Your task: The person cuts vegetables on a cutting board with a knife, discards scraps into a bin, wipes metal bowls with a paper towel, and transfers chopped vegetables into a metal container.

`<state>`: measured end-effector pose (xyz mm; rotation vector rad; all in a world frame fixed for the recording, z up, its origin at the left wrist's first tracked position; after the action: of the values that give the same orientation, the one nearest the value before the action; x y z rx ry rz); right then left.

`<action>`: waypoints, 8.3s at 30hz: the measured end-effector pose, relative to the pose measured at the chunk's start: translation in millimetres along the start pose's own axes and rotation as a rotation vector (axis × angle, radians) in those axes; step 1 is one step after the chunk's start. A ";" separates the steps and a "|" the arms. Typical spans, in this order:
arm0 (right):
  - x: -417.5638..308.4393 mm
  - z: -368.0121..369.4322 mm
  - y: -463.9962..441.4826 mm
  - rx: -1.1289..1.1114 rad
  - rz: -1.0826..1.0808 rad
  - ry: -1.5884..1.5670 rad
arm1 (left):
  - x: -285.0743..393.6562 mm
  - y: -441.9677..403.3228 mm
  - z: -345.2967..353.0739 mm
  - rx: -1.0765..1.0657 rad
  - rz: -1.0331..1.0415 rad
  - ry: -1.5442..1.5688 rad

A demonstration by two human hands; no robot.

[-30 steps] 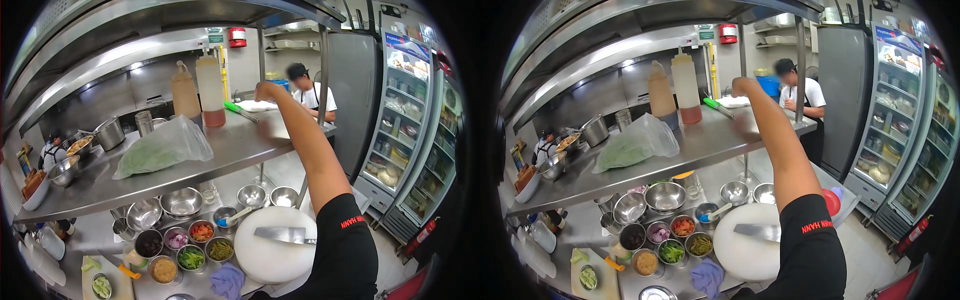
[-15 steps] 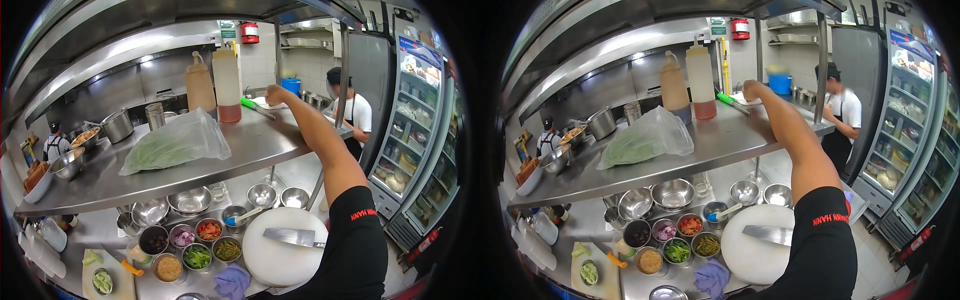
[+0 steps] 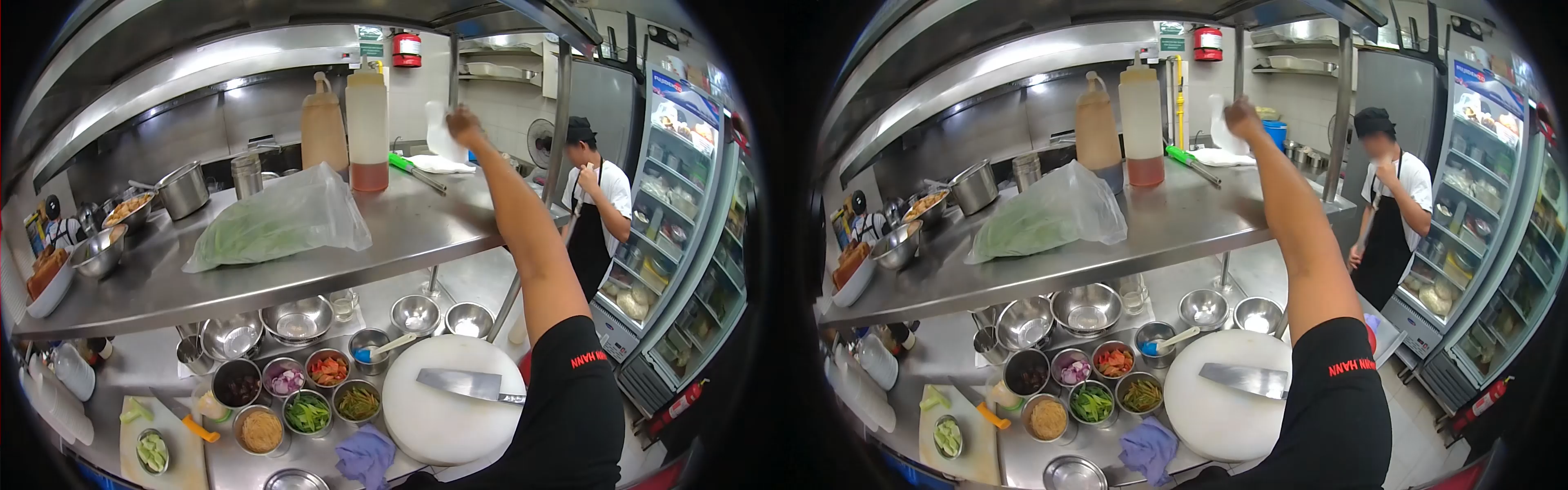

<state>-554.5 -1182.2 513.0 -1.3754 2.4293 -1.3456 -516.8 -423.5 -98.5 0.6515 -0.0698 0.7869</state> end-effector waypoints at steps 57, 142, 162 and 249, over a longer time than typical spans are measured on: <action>-918.1 -328.1 502.9 0.088 -1.914 -2.251 | 215.9 242.4 -103.3 0.248 0.471 0.157; -916.0 -321.1 536.0 -1.220 -1.588 -1.991 | 142.3 225.3 -177.8 0.736 0.805 0.293; -996.7 -317.9 627.5 -1.504 -0.781 -2.291 | 151.7 161.5 -219.7 0.560 0.915 0.313; -1267.1 -453.8 712.0 -1.169 -1.078 -2.061 | 328.9 827.7 -344.6 0.995 1.646 -0.273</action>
<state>-459.5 185.9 -148.4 -2.1133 0.5563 1.5173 -903.2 413.7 149.9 1.6768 -0.5312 2.3752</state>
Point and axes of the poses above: each hand's wrist, its own y-axis away from the middle knuckle, its own z-axis out of the palm, x = y × z, the point moved 7 cm from there along -y, towards the middle knuckle, and after that the axes turned 14 degrees about -z, right-handed, at the moved point
